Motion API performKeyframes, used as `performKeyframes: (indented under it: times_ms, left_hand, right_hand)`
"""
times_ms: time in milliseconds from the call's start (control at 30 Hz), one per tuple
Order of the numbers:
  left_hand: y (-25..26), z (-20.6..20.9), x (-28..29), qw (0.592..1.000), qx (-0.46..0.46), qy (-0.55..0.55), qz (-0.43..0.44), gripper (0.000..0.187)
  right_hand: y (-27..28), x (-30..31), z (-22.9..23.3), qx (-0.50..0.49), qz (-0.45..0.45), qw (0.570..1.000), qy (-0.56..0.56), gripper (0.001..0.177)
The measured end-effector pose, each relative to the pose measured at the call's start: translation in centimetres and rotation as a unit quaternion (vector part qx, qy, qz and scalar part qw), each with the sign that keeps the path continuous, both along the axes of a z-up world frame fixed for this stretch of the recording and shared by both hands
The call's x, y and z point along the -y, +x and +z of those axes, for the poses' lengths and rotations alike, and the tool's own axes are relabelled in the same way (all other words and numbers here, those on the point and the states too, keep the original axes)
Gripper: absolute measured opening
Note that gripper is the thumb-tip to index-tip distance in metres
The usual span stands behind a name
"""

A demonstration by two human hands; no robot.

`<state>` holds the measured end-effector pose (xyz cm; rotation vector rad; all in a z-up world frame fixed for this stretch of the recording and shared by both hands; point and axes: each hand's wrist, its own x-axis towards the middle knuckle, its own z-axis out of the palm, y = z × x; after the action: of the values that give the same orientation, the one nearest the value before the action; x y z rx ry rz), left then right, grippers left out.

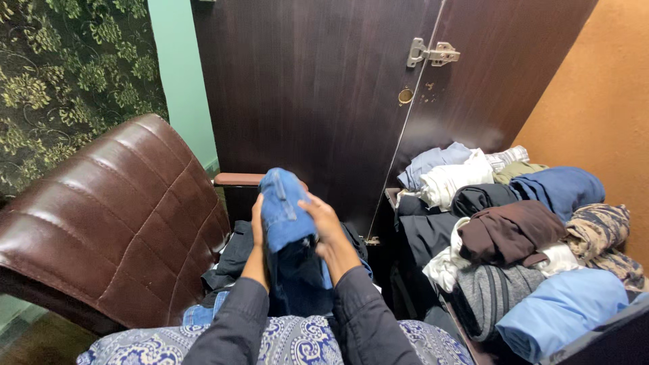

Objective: The person picks up several items of clothing including a light blue shirt, a white shirt, a black t-shirt, a brown t-shirt, a green shirt, and a pair of blue jeans, and folds each one into a roll by hand before placing them onto a pile.

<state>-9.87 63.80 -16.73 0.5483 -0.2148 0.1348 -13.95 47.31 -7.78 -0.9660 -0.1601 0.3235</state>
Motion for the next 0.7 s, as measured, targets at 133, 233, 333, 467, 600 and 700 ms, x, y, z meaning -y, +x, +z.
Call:
performKeyframes:
  times_ms: [133,233,333,467,600,700]
  left_hand:
    - [1.2,-5.2,-1.3,0.999,-0.039,-0.019,0.02,0.06]
    - [2.9,-7.7,-1.6,0.985,-0.043,0.044,0.162,0.059]
    - [2.8,-8.0,-0.2,0.976,-0.056,0.135,0.162,0.066]
    - [0.8,-5.9,2.5,0.947,-0.048,0.278,0.151,0.081]
    - [-1.5,-2.7,4.5,0.854,-0.071,0.469,0.212,0.074]
    - [-3.1,-0.9,4.6,0.892,-0.082,0.412,0.168,0.073]
  right_hand:
    - [2.6,-1.0,-5.0,0.082,0.016,0.989,-0.124,0.05]
    - [3.0,-0.5,-6.6,0.14,-0.012,0.971,-0.195,0.04]
    - [2.2,1.3,-7.0,0.324,-0.148,0.876,-0.325,0.039]
    - [0.6,3.6,-6.1,0.161,-0.092,0.899,-0.398,0.037]
    - [-1.9,3.7,-4.1,0.088,0.007,0.954,-0.287,0.049]
    - [-3.1,2.3,-3.4,0.003,-0.126,0.956,-0.265,0.048]
